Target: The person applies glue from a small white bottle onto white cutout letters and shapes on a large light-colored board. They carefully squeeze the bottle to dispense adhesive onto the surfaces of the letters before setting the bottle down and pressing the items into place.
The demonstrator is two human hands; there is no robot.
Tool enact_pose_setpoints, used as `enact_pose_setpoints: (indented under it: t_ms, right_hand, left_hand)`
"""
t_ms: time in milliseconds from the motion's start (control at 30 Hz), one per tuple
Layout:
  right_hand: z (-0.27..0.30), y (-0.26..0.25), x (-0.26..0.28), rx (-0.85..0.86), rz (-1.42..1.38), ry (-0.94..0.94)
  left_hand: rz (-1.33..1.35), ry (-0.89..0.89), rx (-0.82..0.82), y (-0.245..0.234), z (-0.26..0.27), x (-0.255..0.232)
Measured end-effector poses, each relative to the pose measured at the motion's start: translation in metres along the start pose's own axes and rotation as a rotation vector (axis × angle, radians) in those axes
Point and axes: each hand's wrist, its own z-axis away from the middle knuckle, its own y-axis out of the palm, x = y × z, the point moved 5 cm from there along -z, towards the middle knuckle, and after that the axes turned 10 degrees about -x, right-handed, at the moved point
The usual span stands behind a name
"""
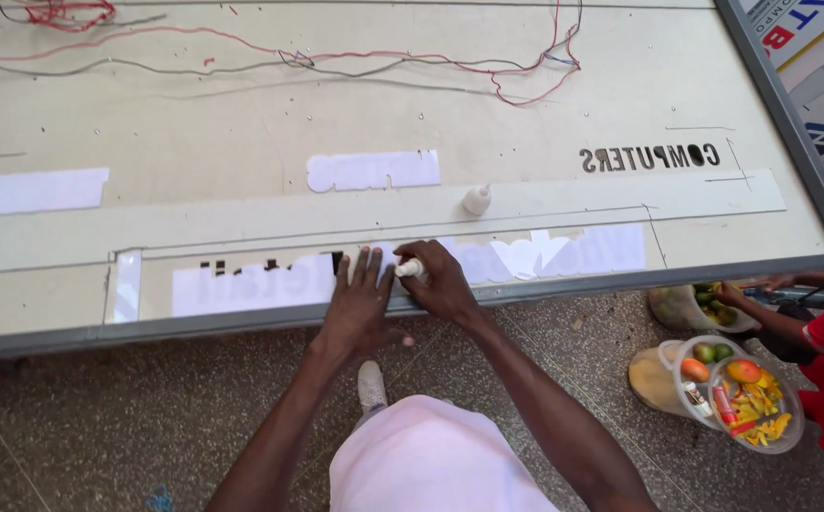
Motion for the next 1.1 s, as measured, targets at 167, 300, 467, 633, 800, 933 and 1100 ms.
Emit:
enact_pose_setpoints:
  t_ms: [167,300,467,633,800,933,1100]
  right_hand:
    - [0.024,-0.024,0.005,0.068,-0.005,-0.069]
    - [0.039,-0.042,-0.001,0.087,-0.015,-0.075]
    - [0.042,-0.05,0.004,0.107,-0.037,-0.028]
    - [0.039,-0.045,0.003,0.193,0.01,0.049]
    - [0.013,-0.03,0.024,0.338,0.071,-0.023]
    - [0.013,-0.008,0.009,0.321,0.142,-0.146]
    - [0.02,-0.004,0.002,0.277,0.221,-0.164]
  left_hand:
    - [-0.102,-0.089,-0.085,0.006,0.0,-0.006]
    - [-0.233,-0.054,-0.3,0.017,0.004,-0.007]
    - [-0.268,-0.041,-0.421,0.044,0.011,-0.002]
    - [-0.269,-0.021,-0.433,0.043,0.014,-0.007]
    - [-0.223,-0.081,-0.339,0.032,0.005,-0.009]
    - [-0.197,-0.055,-0.362,0.029,0.008,-0.009]
    - [-0.185,-0.036,-0.396,0.034,0.006,-0.008]
